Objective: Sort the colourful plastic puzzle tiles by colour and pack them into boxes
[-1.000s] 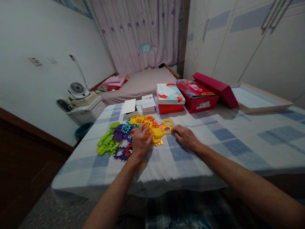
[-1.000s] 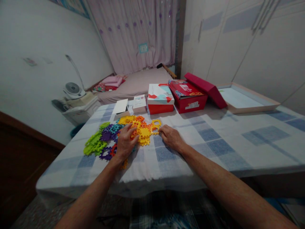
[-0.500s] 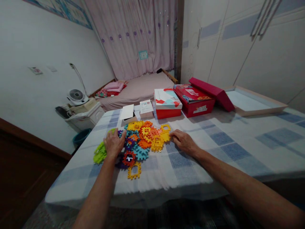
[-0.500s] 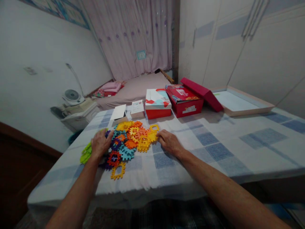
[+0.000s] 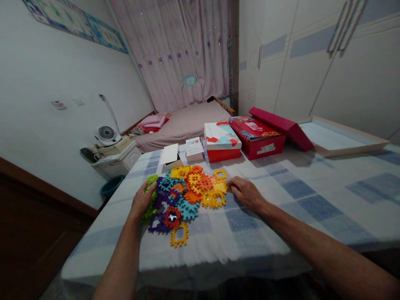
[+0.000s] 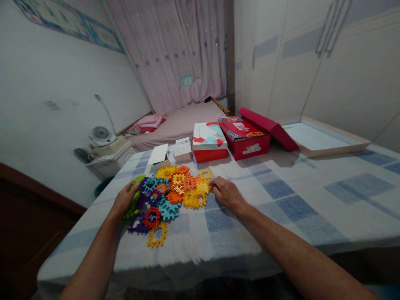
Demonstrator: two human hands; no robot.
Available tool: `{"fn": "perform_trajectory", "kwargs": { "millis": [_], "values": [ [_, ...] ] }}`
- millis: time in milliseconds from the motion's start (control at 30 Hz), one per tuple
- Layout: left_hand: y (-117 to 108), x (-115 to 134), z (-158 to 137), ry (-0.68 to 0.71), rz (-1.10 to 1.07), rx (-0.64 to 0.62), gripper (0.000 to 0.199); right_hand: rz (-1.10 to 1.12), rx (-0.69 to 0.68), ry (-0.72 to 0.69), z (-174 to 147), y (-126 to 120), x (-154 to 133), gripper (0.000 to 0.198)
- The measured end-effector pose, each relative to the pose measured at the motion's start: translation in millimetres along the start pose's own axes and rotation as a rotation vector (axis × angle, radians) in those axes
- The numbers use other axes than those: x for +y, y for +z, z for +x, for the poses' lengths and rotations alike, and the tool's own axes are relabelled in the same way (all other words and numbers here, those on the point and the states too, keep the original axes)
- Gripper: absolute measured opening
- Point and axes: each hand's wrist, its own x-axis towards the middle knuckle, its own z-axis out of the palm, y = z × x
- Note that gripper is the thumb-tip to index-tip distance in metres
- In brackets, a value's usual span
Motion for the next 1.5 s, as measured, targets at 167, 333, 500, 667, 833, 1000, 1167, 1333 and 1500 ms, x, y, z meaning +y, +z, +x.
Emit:
{"fn": "perform_trajectory", "kwargs": {
  "millis": [167, 333, 500, 667, 833, 1000, 1167, 1333, 1500],
  "values": [
    [17.7, 42.4, -10.1, 0.011, -0.189, -0.034, 0.061, 0.038, 0.131, 0.079, 0.8, -1.4, 0.3, 0.023],
    [40.6, 71.9, -18.9, 0.050, -0.242, 0.025, 0.057, 0.068, 0.210, 0.175, 2.6, 1.4, 4.4, 0.028],
    [59.4, 95.4, -33.2, 0.130, -0.232, 0.073, 0.055, 0.128, 0.215, 0.218, 4.7, -0.2, 3.5, 0.029],
    [74.6, 121.2, -45.7, 0.152, -0.230, 0.037, 0.059, 0.185, 0.300, 0.304, 6.9, -4.1, 2.7, 0.033],
    [91.7, 149.6, -62.0, 0.254, -0.228, 0.026, 0.054, 0.226, 0.325, 0.297, 7.2, -4.3, 2.4, 0.035],
    [101.6, 180.6, -77.4, 0.364, -0.220, 0.019, 0.044, 0.273, 0.357, 0.314, 7.6, -6.1, 1.2, 0.040],
    [114.3, 211.0, -85.4, 0.370, -0.220, -0.022, 0.042, 0.321, 0.419, 0.331, 6.6, -8.9, 0.0, 0.039],
    [130.4, 238.7, -99.6, 0.438, -0.188, -0.057, 0.039, 0.358, 0.471, 0.400, 5.4, -14.8, 6.8, 0.044],
    [116.6, 243.6, -98.1, 0.550, -0.124, -0.076, 0.043, 0.228, 0.603, 0.486, 4.8, -23.3, 18.9, 0.048]
  ]
}}
